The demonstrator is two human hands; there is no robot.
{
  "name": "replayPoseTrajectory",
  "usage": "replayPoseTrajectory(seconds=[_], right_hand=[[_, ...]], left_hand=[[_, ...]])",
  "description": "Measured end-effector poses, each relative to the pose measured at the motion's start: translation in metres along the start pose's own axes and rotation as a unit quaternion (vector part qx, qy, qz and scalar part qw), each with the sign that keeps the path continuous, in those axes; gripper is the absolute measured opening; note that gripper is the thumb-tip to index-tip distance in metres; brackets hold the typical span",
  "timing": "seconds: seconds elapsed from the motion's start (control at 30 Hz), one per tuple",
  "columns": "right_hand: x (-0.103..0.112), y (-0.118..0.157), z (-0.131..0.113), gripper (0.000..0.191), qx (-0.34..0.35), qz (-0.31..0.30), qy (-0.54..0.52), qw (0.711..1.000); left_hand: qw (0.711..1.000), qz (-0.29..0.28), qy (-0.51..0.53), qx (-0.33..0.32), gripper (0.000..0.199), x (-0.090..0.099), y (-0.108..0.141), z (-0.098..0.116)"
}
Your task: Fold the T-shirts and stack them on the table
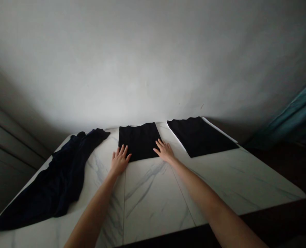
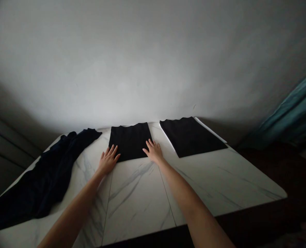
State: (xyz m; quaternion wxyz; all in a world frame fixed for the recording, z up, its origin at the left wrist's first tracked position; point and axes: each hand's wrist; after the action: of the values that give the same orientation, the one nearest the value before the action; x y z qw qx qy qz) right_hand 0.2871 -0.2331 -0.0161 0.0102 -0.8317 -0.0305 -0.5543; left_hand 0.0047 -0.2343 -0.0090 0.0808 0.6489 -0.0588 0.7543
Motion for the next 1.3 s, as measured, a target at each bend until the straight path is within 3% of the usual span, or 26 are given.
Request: replayPoseTrajectory(seconds=[0.13,0.23,0.33,0.53,0.7,0.87,1.07,1.17,1.23,1.3], right_hand=[[0.024,0.018,0.040,0.035,-0.134,0.078,-0.190,0.970],[0.037,0.029,0.055,0.029,-0.165,0.014,-0.297,0.940],[0.038,0.033,0.051,0.023,-0.144,-0.042,-0.317,0.936],[0.033,0.031,0.040,0.022,-0.123,-0.065,-0.297,0.945],[0.031,0.037,0.042,0.027,-0.063,-0.036,-0.379,0.922],[0.030,0.040,0.040,0.027,-0.054,-0.017,-0.418,0.907],[0.034,0.041,0.035,0.023,-0.092,-0.103,-0.527,0.839],[0.039,0.041,0.032,0.023,-0.093,-0.133,-0.560,0.812],[0.041,0.041,0.032,0.021,-0.090,-0.143,-0.554,0.815],[0.042,0.040,0.032,0.017,-0.085,-0.158,-0.518,0.836]], left_hand=[[0.975,0.067,0.113,0.181,0.056,0.014,0.016,-0.019],[0.951,-0.001,0.178,0.253,0.049,0.027,0.017,-0.030],[0.951,-0.070,0.194,0.230,0.044,0.034,0.014,-0.035],[0.959,-0.098,0.195,0.179,0.042,0.031,0.020,-0.042],[0.963,-0.070,0.218,0.142,0.044,0.023,0.025,-0.053],[0.970,-0.028,0.218,0.104,0.042,0.010,0.025,-0.063],[0.964,0.034,0.262,-0.023,0.046,0.004,0.021,-0.068],[0.961,0.040,0.269,-0.049,0.047,0.005,0.019,-0.069],[0.963,0.043,0.262,-0.041,0.047,0.005,0.018,-0.070],[0.966,0.037,0.255,-0.036,0.046,0.005,0.018,-0.071]])
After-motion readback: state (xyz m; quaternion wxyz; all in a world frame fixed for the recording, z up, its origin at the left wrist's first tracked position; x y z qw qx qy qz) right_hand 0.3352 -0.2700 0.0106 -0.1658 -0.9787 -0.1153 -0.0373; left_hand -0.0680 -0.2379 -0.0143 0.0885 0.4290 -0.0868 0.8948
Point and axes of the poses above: each hand's wrist, its own y-axis away from the middle knuckle, its own x-axis out of the back of the hand, z = x × y, and after that the axes turned 12 degrees about -z, right-handed
